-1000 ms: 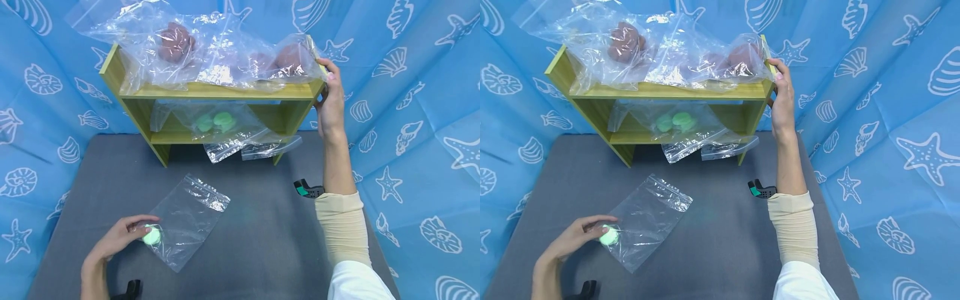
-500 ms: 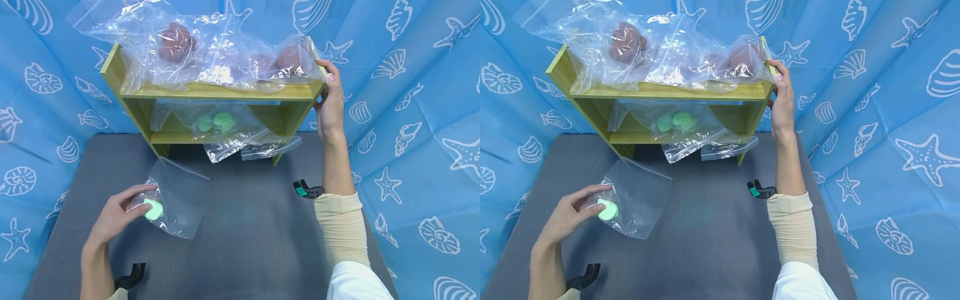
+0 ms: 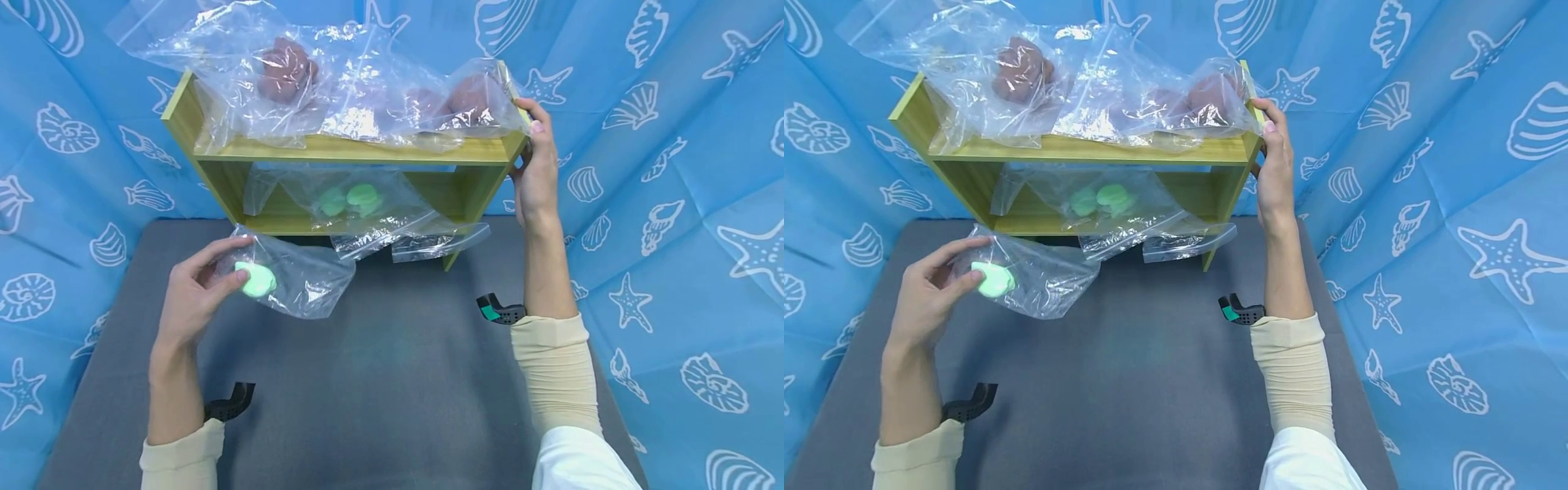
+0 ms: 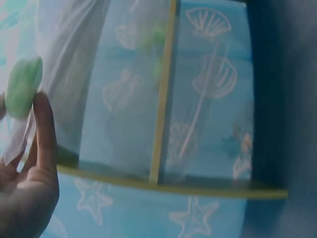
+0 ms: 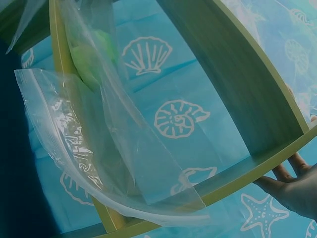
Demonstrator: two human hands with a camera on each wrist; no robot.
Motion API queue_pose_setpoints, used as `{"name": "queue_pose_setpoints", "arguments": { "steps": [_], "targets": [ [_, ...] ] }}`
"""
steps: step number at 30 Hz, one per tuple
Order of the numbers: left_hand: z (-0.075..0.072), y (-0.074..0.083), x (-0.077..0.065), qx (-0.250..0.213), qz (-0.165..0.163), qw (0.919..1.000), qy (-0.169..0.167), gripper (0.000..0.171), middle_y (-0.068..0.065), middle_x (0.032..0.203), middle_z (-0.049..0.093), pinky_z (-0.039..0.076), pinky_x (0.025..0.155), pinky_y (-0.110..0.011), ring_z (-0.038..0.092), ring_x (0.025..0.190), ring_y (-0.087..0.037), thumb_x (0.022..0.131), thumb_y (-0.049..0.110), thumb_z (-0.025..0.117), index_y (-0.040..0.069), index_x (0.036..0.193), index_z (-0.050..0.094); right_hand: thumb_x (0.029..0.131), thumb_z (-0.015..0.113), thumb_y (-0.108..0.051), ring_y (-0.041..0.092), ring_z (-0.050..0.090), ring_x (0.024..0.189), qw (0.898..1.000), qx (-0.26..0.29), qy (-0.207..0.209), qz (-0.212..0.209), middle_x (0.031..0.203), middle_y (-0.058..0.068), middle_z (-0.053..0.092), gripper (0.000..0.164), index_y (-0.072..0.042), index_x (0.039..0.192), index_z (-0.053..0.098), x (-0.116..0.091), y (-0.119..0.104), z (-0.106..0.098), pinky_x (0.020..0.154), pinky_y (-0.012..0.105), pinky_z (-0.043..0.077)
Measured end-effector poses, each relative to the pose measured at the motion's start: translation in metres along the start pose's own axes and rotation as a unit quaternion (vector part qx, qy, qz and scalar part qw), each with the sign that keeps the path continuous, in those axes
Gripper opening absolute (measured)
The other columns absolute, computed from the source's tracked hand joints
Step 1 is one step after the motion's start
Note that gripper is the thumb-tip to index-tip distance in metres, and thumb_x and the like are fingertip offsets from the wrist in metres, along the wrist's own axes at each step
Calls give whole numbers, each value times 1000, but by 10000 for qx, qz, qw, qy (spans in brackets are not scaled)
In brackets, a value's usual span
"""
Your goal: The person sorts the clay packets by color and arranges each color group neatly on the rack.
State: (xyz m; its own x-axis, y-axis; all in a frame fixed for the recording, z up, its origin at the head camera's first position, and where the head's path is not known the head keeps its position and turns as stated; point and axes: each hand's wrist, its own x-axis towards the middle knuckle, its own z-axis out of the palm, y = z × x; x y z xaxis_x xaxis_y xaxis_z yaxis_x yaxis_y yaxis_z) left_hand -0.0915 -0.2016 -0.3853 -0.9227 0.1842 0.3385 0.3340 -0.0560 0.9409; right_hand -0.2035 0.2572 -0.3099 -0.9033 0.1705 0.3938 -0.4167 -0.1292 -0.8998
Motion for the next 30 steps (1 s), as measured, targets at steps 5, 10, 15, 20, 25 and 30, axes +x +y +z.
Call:
{"name": "queue_pose_setpoints", "arguments": {
  "steps": [5, 10, 15, 20, 25, 30],
  "targets": [
    [11, -5, 32, -526, 224, 9969, 548, 41, -20, 134, 55, 52, 80, -21, 57, 107, -20, 91, -10, 63, -9, 132, 57, 103, 36, -27, 23, 52, 101, 10000, 34, 14, 10, 123, 11, 53, 39, -23, 135, 57, 0, 0, 0, 75, 37, 45],
    [19, -13, 62, -480, 320, 9933, 999, 39, -19, 131, 57, 49, 73, -18, 55, 98, -18, 89, -4, 69, -5, 127, 63, 103, 36, -26, 23, 52, 101, 10000, -7, 1, 12, 123, 11, 53, 39, -23, 136, 57, 0, 1, 0, 76, 37, 44],
    [27, -21, 86, -519, 374, 9902, 1244, 40, -18, 128, 59, 41, 65, -19, 46, 76, -10, 87, -2, 73, -4, 126, 65, 104, 35, -27, 23, 52, 104, 10000, -60, 26, 13, 125, 10, 53, 39, -24, 136, 57, 0, 1, 0, 78, 38, 43],
    [38, -26, 104, -821, 217, 9853, 1479, 43, -15, 125, 59, 42, 67, -19, 48, 68, -6, 86, -2, 74, -4, 127, 64, 104, 35, -28, 23, 52, 104, 10000, -51, 42, 29, 125, 10, 52, 39, -24, 136, 57, 0, 1, -1, 77, 38, 44],
    [48, -34, 125, -819, 6, 9815, 1732, 44, -2, 86, 58, 45, 66, -18, 49, 67, -7, 84, -2, 76, -1, 126, 64, 104, 35, -28, 23, 52, 104, 10000, -44, 35, -5, 126, 10, 52, 39, -24, 136, 56, 0, 0, -2, 77, 38, 44],
    [54, -45, 144, -318, 4, 9805, 1941, 41, 5, 66, 48, 46, 61, -18, 50, 61, -7, 82, 0, 78, 1, 122, 67, 104, 35, -28, 23, 51, 103, 10000, -48, -2, -26, 125, 10, 51, 39, -23, 136, 56, -1, 0, -1, 76, 38, 44]
  ]
}}
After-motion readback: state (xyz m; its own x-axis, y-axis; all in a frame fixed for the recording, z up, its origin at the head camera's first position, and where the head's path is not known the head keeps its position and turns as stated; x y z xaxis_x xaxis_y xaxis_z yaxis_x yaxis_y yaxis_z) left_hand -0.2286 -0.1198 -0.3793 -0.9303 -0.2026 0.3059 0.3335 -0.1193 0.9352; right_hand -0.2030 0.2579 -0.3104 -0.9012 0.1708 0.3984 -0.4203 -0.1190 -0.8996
